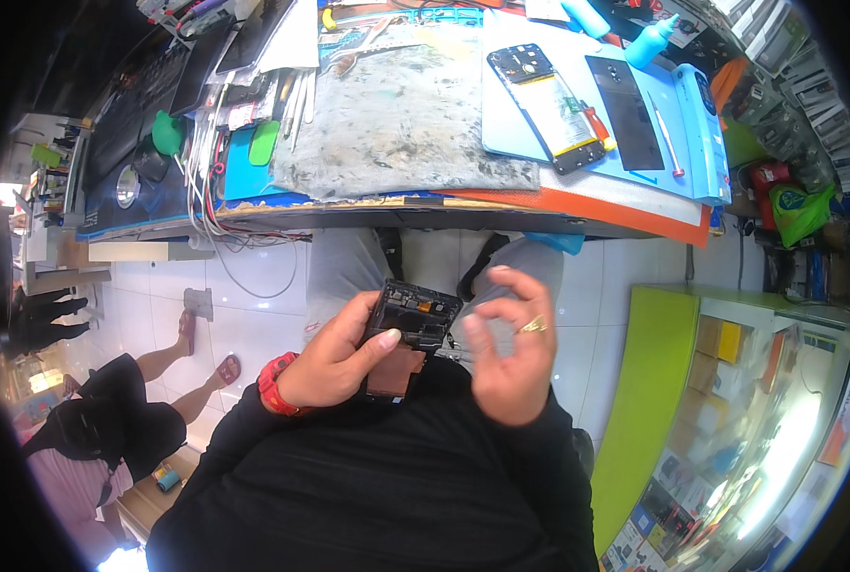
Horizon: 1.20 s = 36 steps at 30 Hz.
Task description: The person disassembles a mobile phone using a screwdriver and a prying tool to remove internal components.
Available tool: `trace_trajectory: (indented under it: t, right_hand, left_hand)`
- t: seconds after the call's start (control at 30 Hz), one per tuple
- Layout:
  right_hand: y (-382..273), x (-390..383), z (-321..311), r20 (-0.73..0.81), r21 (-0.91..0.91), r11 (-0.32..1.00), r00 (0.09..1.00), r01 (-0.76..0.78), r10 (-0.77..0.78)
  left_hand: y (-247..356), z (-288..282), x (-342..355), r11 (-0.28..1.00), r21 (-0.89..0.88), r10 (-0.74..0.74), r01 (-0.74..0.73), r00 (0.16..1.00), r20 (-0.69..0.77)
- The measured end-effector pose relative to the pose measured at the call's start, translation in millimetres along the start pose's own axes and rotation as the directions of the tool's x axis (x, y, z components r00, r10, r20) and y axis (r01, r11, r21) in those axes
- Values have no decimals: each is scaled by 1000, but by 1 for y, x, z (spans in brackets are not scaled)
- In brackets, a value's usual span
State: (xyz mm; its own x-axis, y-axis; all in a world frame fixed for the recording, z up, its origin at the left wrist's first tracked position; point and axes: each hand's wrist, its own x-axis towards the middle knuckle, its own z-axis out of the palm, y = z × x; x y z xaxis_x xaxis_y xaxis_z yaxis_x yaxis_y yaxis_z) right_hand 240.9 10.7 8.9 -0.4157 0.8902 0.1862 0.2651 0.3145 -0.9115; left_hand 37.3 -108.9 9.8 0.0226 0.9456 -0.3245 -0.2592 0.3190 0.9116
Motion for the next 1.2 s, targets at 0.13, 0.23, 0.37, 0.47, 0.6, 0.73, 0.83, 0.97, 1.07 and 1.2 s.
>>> trace_trajectory:
  t: [0.13, 0.23, 0.37, 0.47, 0.6, 0.73, 0.83, 0.97, 1.07, 1.2]
  right_hand:
    - [-27, 10, 16, 173, -54, 976, 965, 209, -197]
    - [-30, 11, 24, 192, -87, 971, 960, 224, -205]
    - [-30, 7, 30, 205, -57, 985, 967, 163, -148]
    - [-30, 7, 30, 218, -57, 985, 965, 163, -147]
    - [-30, 7, 31, 218, -43, 988, 966, 151, -138]
    - [-24, 2, 30, 205, -24, 989, 969, 146, -139]
    - [-25, 2, 30, 185, 3, 992, 975, 127, -126]
    - [-22, 3, 29, 194, -18, 983, 965, 184, -177]
    - [-28, 6, 30, 167, 41, 994, 980, 106, -111]
    - [-24, 12, 28, 182, 88, 996, 982, 32, -48]
  left_hand:
    - [6, 5, 1, 985, 149, 86, -83, 996, -15]
    - [7, 7, -1, 967, 238, 94, -86, 995, -23]
    - [7, 6, -3, 941, 329, 92, -75, 995, -36]
    - [6, 7, -3, 929, 354, 128, -107, 991, -37]
    - [9, 8, -4, 922, 375, 115, -94, 993, -34]
    - [13, 11, -3, 914, 398, 97, -79, 995, -26]
    - [7, 11, -2, 909, 401, 138, -113, 990, -32]
    - [9, 10, -3, 918, 385, 117, -97, 993, -30]
    - [6, 9, -1, 903, 403, 168, -149, 986, -12]
    - [11, 9, -2, 920, 375, 118, -117, 993, 22]
